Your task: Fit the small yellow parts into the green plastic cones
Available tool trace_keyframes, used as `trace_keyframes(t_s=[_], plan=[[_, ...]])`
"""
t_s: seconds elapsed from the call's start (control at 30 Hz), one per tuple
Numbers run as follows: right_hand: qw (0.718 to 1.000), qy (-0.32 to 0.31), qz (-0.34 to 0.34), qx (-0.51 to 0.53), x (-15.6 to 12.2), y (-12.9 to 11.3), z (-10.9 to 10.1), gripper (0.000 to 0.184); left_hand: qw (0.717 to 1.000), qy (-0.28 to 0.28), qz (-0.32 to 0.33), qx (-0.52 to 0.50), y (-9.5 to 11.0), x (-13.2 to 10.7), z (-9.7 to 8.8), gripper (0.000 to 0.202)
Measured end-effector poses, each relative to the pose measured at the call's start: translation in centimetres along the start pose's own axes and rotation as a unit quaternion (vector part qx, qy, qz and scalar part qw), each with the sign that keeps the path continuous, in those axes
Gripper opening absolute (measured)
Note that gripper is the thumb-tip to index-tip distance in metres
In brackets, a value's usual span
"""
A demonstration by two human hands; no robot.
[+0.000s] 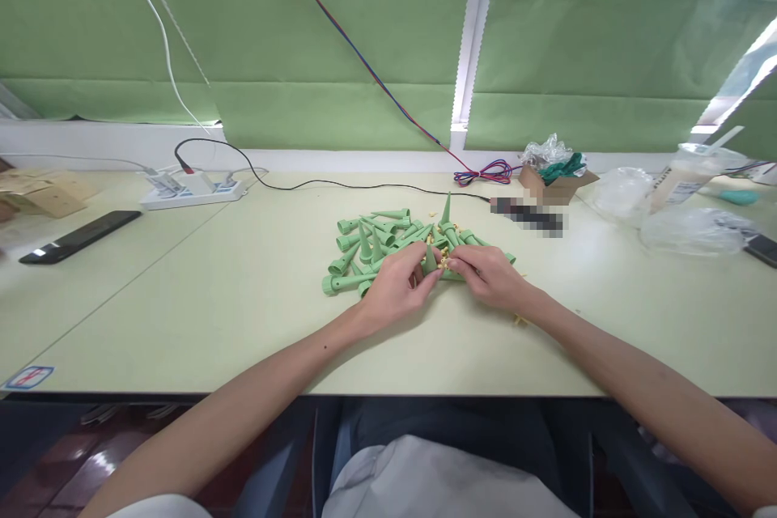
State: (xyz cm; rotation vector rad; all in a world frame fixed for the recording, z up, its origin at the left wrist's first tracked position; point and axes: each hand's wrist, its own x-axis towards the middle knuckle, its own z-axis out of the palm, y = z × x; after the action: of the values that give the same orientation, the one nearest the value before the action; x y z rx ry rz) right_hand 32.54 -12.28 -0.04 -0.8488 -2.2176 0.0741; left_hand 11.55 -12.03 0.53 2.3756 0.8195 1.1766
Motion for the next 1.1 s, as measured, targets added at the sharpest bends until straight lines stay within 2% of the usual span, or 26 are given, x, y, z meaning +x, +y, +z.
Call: trace_keyframes(t_s=[0.53,0.87,1.1], plan=[[0.998,0.058,0.025,0.031,0.01,-0.54,-0.05,0.025,0.997,0.054,0.053,0.008,0.18,0.22,-0.27,0.019],[0.998,0.054,0.018,0.026,0.18,-0.59,-0.19,0.03,0.998,0.04,0.052,-0.002,0.32,0.28,-0.29,0.015],[0.998,0.057,0.01,0.027,0.24,-0.75,-0.22,0.028,0.995,0.041,0.086,-0.005,0.31,0.18,-0.29,0.014]])
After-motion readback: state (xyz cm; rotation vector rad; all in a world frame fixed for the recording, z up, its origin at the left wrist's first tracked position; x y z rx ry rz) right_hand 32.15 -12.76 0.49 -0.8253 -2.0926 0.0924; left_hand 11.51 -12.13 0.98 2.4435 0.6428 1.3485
